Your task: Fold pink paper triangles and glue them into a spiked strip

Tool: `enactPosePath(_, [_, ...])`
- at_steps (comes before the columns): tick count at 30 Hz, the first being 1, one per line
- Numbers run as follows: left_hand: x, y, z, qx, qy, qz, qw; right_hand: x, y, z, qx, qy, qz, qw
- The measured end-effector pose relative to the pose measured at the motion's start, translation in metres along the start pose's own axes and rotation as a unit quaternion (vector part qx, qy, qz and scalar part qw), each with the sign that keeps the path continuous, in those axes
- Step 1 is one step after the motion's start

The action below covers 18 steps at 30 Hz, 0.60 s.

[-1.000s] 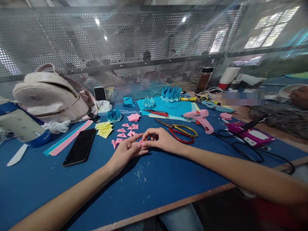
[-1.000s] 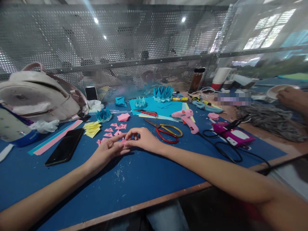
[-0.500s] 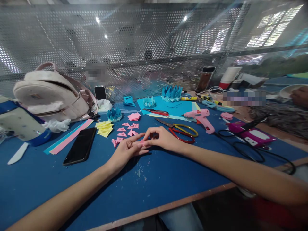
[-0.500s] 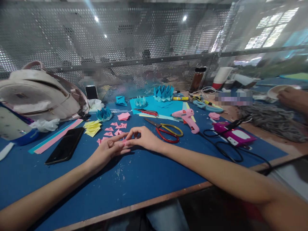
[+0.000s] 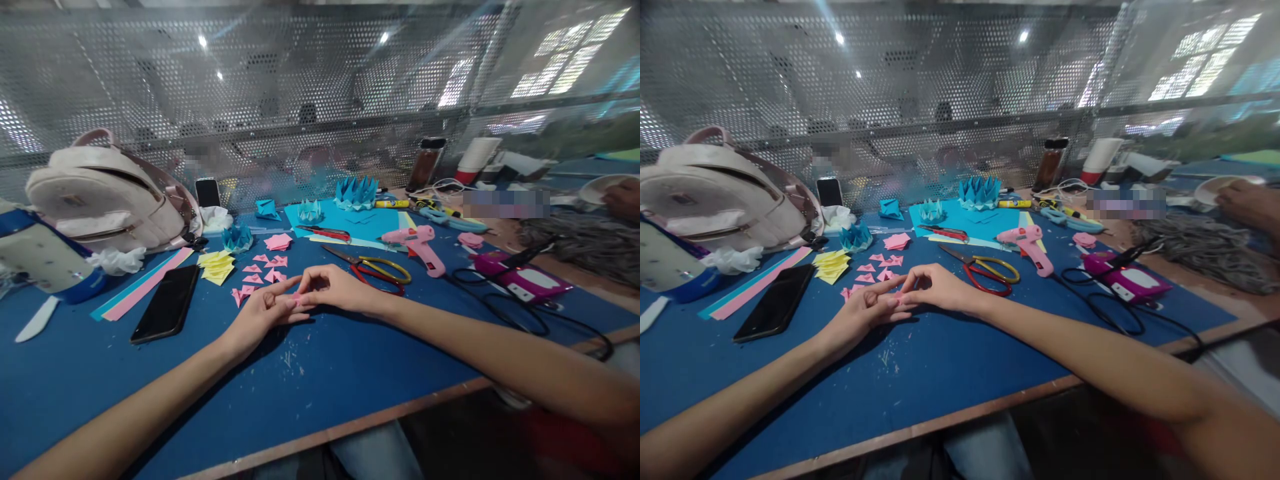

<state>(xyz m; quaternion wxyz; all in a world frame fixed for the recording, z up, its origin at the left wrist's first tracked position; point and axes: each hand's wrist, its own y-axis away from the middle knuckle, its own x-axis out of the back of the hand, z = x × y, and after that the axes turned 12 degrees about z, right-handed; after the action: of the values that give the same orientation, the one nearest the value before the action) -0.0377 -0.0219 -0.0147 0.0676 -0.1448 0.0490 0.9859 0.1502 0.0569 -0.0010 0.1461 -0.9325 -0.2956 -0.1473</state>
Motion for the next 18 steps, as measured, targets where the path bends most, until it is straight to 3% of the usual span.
enactPosePath(13, [-0.0036, 0.0015, 0.0033, 0.005, -0.003, -0.014, 1.0, -0.0048, 0.0027, -0.0016, 0.037, 0.01, -0.004, 0.999])
enactPosePath(18, [-0.0065, 0.0015, 0.0031, 0.005, 0.014, 0.036, 0.999, -0.0027, 0.0001, 0.0035, 0.068, 0.015, 0.011, 0.998])
